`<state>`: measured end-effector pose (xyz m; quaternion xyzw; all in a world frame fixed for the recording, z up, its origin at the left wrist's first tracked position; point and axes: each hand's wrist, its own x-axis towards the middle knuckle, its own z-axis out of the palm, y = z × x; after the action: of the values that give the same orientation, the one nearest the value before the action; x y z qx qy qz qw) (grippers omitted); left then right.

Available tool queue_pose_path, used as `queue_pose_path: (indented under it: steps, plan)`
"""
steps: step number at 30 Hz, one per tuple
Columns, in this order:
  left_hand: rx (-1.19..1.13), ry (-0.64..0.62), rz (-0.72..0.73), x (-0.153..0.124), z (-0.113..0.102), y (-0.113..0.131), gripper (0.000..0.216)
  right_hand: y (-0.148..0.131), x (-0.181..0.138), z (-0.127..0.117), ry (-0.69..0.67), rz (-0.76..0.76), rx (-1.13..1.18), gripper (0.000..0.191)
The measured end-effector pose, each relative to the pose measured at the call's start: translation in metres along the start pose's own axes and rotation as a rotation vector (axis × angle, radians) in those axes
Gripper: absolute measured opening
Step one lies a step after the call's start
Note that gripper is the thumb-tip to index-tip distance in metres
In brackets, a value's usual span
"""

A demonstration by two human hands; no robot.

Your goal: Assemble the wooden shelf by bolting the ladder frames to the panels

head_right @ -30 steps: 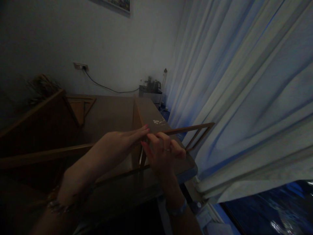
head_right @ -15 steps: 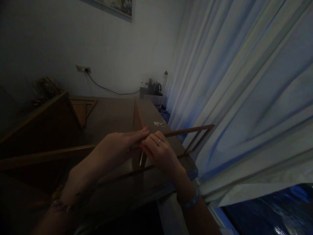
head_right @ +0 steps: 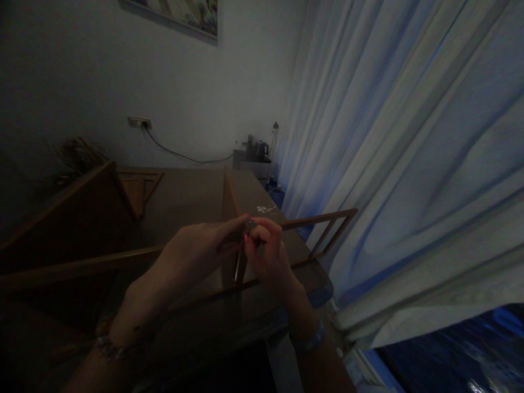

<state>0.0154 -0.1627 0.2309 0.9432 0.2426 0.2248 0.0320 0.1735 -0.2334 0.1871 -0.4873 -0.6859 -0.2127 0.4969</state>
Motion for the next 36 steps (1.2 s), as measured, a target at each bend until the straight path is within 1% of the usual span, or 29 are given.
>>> queue_pose_path:
  steps: [2, 4, 6, 8, 10, 13, 15, 17, 19, 20, 22, 23, 26, 27, 28, 29, 31, 33, 35, 36]
  plan:
    - [-0.017, 0.011, 0.046, -0.001, -0.003, 0.001, 0.034, -0.001, -0.002, 0.001, -0.004, 0.026, 0.032, 0.020]
    - [-0.036, 0.027, 0.049, -0.002, -0.004, 0.002, 0.031, -0.002, -0.002, 0.000, -0.057, 0.078, 0.063, 0.032]
    - [-0.041, 0.045, 0.036, -0.002, -0.004, 0.003, 0.031, -0.001, -0.002, -0.003, -0.080, 0.107, 0.035, 0.037]
    - [-0.049, 0.060, 0.034, -0.002, -0.004, 0.004, 0.031, 0.002, -0.001, -0.007, -0.048, 0.065, -0.081, 0.037]
    - [-0.065, 0.065, 0.038, -0.002, -0.003, 0.004, 0.031, 0.006, 0.000, -0.011, 0.009, -0.002, -0.239, 0.034]
    - [-0.063, 0.063, 0.032, -0.001, -0.001, 0.004, 0.030, 0.010, -0.002, -0.019, 0.068, -0.062, -0.477, 0.028]
    - [-0.047, 0.063, 0.027, -0.001, -0.001, 0.004, 0.030, 0.010, -0.005, -0.022, 0.079, -0.099, -0.619, 0.024]
    - [-0.038, 0.061, 0.019, -0.001, 0.000, 0.003, 0.031, 0.009, -0.010, -0.020, 0.052, -0.112, -0.682, 0.028]
    - [-0.038, 0.058, 0.015, -0.002, 0.000, 0.004, 0.032, 0.005, -0.017, -0.013, 0.009, -0.078, -0.646, 0.035]
    - [-0.041, 0.054, 0.013, -0.002, 0.000, 0.004, 0.032, 0.002, -0.020, -0.008, -0.006, -0.039, -0.603, 0.039]
    - [-0.050, 0.042, 0.012, -0.002, 0.000, 0.004, 0.033, -0.006, -0.024, 0.003, -0.024, 0.100, -0.465, 0.046]
    - [-0.051, 0.037, 0.012, -0.002, -0.001, 0.004, 0.033, -0.011, -0.026, 0.009, -0.027, 0.210, -0.361, 0.048]
    - [-0.047, 0.035, 0.016, -0.002, -0.003, 0.004, 0.032, -0.026, -0.025, 0.022, -0.025, 0.631, 0.059, 0.053]
    - [-0.047, 0.038, 0.021, -0.002, -0.003, 0.004, 0.033, -0.030, -0.024, 0.024, -0.020, 0.749, 0.191, 0.054]
    - [-0.052, 0.037, 0.026, -0.002, -0.004, 0.004, 0.033, -0.033, -0.023, 0.025, -0.014, 0.836, 0.295, 0.055]
    - [-0.059, 0.034, 0.033, -0.002, -0.004, 0.004, 0.034, -0.035, -0.022, 0.025, -0.013, 0.889, 0.368, 0.056]
    - [-0.071, 0.023, 0.047, -0.003, -0.004, 0.003, 0.036, -0.035, -0.020, 0.023, -0.037, 0.926, 0.431, 0.058]
    - [-0.068, 0.022, 0.055, -0.003, -0.003, 0.003, 0.038, -0.031, -0.020, 0.020, -0.088, 0.894, 0.388, 0.059]
    - [-0.063, 0.021, 0.056, -0.003, -0.002, 0.002, 0.039, -0.024, -0.020, 0.015, -0.144, 0.770, 0.214, 0.057]
    - [-0.066, 0.019, 0.055, -0.003, -0.001, 0.002, 0.040, -0.020, -0.020, 0.012, -0.154, 0.665, 0.090, 0.054]
